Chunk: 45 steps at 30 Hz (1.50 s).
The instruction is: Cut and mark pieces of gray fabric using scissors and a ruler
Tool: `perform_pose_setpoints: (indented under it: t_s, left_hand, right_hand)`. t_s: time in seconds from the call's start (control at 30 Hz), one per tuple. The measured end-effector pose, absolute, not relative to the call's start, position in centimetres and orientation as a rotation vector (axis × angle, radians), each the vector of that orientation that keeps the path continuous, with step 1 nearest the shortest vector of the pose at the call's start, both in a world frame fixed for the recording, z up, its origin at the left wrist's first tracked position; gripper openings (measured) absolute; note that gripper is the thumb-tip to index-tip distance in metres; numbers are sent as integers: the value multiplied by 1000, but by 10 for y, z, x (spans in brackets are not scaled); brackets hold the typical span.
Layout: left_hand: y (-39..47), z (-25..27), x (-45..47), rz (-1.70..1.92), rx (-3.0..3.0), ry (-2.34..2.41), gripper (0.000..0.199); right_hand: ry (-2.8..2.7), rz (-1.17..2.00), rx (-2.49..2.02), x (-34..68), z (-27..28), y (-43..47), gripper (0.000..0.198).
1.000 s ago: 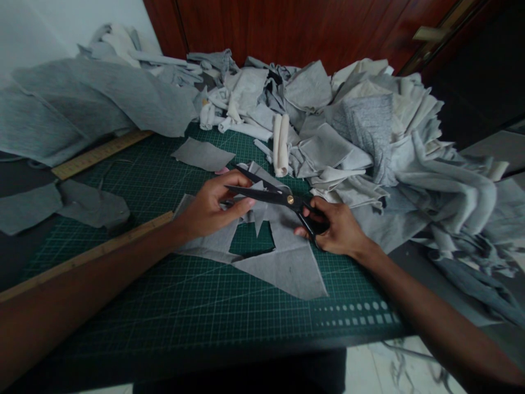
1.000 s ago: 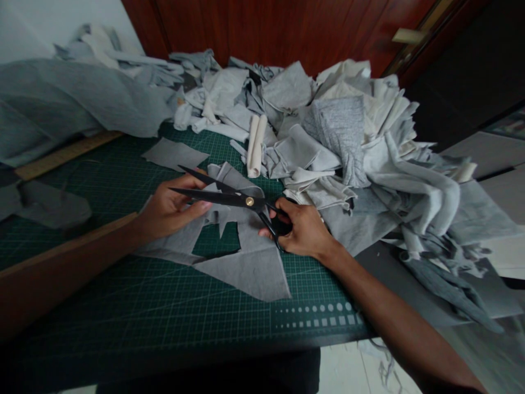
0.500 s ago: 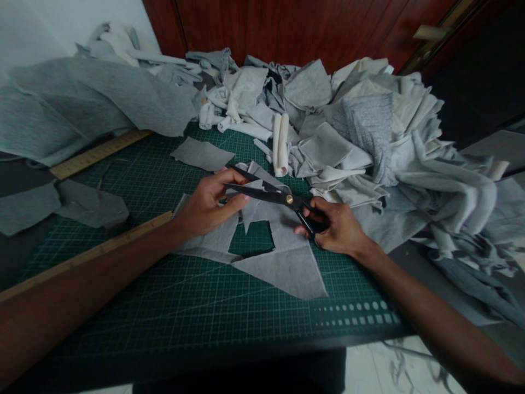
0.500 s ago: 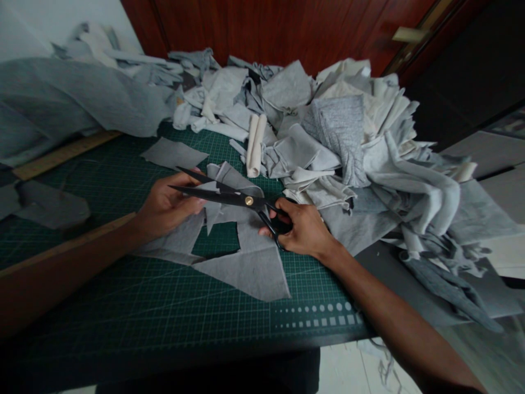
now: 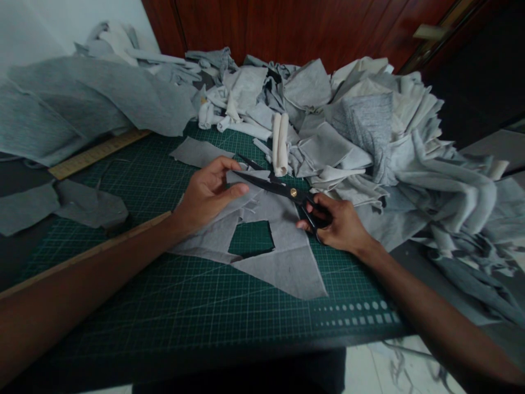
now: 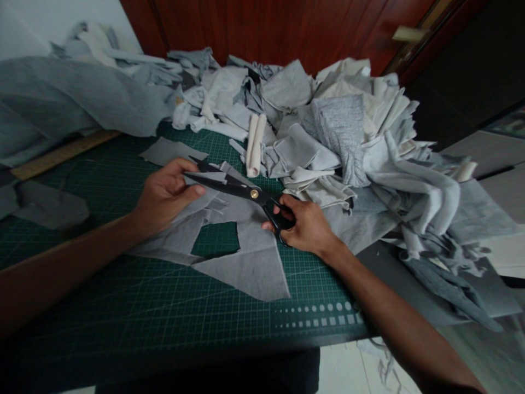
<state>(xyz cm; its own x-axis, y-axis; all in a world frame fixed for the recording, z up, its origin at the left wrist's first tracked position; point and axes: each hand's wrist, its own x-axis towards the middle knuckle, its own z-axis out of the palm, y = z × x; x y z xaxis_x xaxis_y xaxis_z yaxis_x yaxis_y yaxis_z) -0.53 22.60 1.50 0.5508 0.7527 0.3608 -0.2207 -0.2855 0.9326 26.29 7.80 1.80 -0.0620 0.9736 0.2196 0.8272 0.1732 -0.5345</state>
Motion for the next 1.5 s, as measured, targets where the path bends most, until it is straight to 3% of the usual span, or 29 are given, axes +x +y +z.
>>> perform_pose_setpoints:
  t_s: [0.47, 0.83, 1.2, 1.5]
  left_hand:
    - [240, 7, -3, 1065, 1247, 421, 36]
    - [243, 1, -5, 1211, 1393, 540, 24]
    - [240, 9, -5, 1112, 1342, 502, 26]
    - [241, 3, -5, 1159, 1475, 455, 13]
  right_hand:
    - [-1968, 376, -1729, 266, 21, 80, 40]
    - [-1972, 380, -1758, 266, 22, 80, 39]
    - [-2017, 356, -1778, 267, 23, 80, 35]
    - [-2046, 297, -1790, 266, 25, 79, 34]
